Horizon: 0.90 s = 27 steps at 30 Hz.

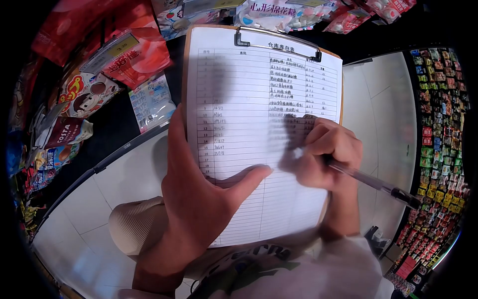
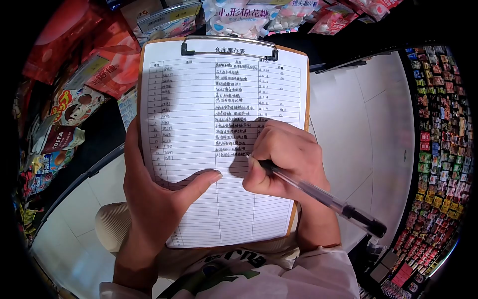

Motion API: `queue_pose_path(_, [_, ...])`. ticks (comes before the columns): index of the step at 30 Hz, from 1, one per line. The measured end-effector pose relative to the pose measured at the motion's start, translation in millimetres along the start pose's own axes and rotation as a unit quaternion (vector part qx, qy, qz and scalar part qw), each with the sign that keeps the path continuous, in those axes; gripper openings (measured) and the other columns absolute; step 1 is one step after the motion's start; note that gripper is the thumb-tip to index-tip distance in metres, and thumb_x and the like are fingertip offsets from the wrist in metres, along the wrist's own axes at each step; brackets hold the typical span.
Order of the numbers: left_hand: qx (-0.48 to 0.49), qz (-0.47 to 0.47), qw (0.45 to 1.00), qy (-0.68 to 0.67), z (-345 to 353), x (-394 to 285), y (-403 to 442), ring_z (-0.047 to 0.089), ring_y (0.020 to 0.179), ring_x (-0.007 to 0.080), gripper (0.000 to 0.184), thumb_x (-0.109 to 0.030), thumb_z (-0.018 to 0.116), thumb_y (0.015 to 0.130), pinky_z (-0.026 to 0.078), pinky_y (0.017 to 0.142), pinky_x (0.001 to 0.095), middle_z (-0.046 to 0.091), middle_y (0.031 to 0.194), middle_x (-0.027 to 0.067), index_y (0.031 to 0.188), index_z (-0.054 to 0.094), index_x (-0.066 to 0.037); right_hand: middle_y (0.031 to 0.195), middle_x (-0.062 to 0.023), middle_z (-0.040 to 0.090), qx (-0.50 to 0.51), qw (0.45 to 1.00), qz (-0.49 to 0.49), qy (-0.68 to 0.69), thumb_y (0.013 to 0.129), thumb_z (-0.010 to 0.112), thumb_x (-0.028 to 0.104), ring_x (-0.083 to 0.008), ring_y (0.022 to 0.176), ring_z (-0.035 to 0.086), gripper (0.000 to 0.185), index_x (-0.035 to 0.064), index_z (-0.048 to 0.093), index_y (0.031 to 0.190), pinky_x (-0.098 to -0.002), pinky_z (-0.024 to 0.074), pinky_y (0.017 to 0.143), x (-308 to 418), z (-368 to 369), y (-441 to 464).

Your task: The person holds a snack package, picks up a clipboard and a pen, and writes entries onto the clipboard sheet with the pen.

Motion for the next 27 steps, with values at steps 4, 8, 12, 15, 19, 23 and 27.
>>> queue_pose_path(4, [-0.001, 0.002, 1.0, -0.002, -0.2, -1.3, 0.7, 0.059, 0.116, 0.0294, 0.11, -0.017, 0.094, 0.061, 0.048, 0.098, 0.0378, 0.054, 0.13, 0.0235, 0.146, 0.027, 0.007, 0.058, -0.0043, 0.049, 0.006, 1.0, 0.001, -0.008, 0.073, 0.07, 0.001, -0.0177, 0.05, 0.049, 0.024, 0.0066, 0.046, 0.071, -0.0278, 0.0389, 0.046, -1.9, 0.1, -0.4])
queue_pose_path(8, [-0.001, -0.002, 1.0, 0.004, 0.4, 0.3, 0.7, 0.059, 0.116, 0.0295, 0.11, -0.018, 0.094, 0.061, 0.048, 0.098, 0.0381, 0.054, 0.13, 0.0238, 0.146, 0.028, 0.007, 0.058, -0.0041, 0.05, 0.011, 1.0, 0.002, -0.013, 0.074, 0.07, 0.002, -0.0175, 0.05, 0.049, 0.024, 0.0067, 0.046, 0.07, -0.0277, 0.0388, 0.046, -1.5, 0.6, 0.7])
queue_pose_path(12, [-0.002, 0.002, 1.0, 0.006, 0.3, 0.2, 1.3, 0.059, 0.116, 0.0296, 0.11, -0.018, 0.094, 0.062, 0.048, 0.098, 0.0382, 0.054, 0.13, 0.0239, 0.145, 0.028, 0.007, 0.058, -0.004, 0.05, 0.006, 1.0, 0.002, -0.003, 0.075, 0.069, 0.002, -0.0172, 0.05, 0.049, 0.024, 0.0069, 0.046, 0.07, -0.0274, 0.0388, 0.046, -3.0, 0.8, 0.5])
queue_pose_path(15, [0.0, 0.001, 1.0, -0.002, -0.1, -0.2, 2.9, 0.059, 0.116, 0.0295, 0.109, -0.018, 0.094, 0.062, 0.047, 0.098, 0.0382, 0.054, 0.13, 0.0238, 0.145, 0.028, 0.007, 0.058, -0.0042, 0.05, 0.003, 1.0, 0.008, 0.001, 0.074, 0.07, 0.002, -0.0173, 0.05, 0.049, 0.024, 0.0068, 0.047, 0.071, -0.0273, 0.0391, 0.046, -4.8, 0.6, 0.0])
queue_pose_path(19, [-0.001, 0.001, 1.0, -0.006, -0.3, 0.6, 2.7, 0.059, 0.116, 0.0294, 0.109, -0.018, 0.094, 0.061, 0.047, 0.098, 0.0382, 0.054, 0.129, 0.0233, 0.145, 0.029, 0.006, 0.058, -0.0044, 0.05, 0.002, 1.0, 0.012, 0.016, 0.073, 0.069, 0.0, -0.0175, 0.05, 0.05, 0.022, 0.0063, 0.048, 0.071, -0.0273, 0.0396, 0.046, -6.1, 0.3, 0.3])
queue_pose_path(23, [-0.005, -0.001, 1.0, 0.004, -0.8, -1.5, 2.0, 0.059, 0.116, 0.0292, 0.109, -0.017, 0.094, 0.061, 0.048, 0.098, 0.0379, 0.055, 0.129, 0.0227, 0.145, 0.029, 0.006, 0.059, -0.0043, 0.05, -0.009, 1.0, 0.0, -0.001, 0.074, 0.069, 0.0, -0.0168, 0.05, 0.05, 0.022, 0.0062, 0.047, 0.071, -0.0272, 0.0395, 0.047, -4.6, 0.7, 0.7])
queue_pose_path(27, [-0.002, 0.002, 1.0, -0.006, -0.5, -0.9, 3.3, 0.059, 0.116, 0.0291, 0.109, -0.018, 0.094, 0.061, 0.048, 0.098, 0.0377, 0.055, 0.129, 0.0227, 0.146, 0.029, 0.005, 0.059, -0.0039, 0.051, -0.001, 1.0, 0.015, 0.015, 0.075, 0.069, 0.001, -0.0157, 0.05, 0.05, 0.023, 0.0064, 0.048, 0.07, -0.0269, 0.0394, 0.046, -7.2, -0.1, -1.4])
Point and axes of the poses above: each hand's wrist, its own y-axis towards the middle knuckle, its own z-axis out of the palm, x = y × z, the point moved 8 cm from there along y, towards the middle knuckle
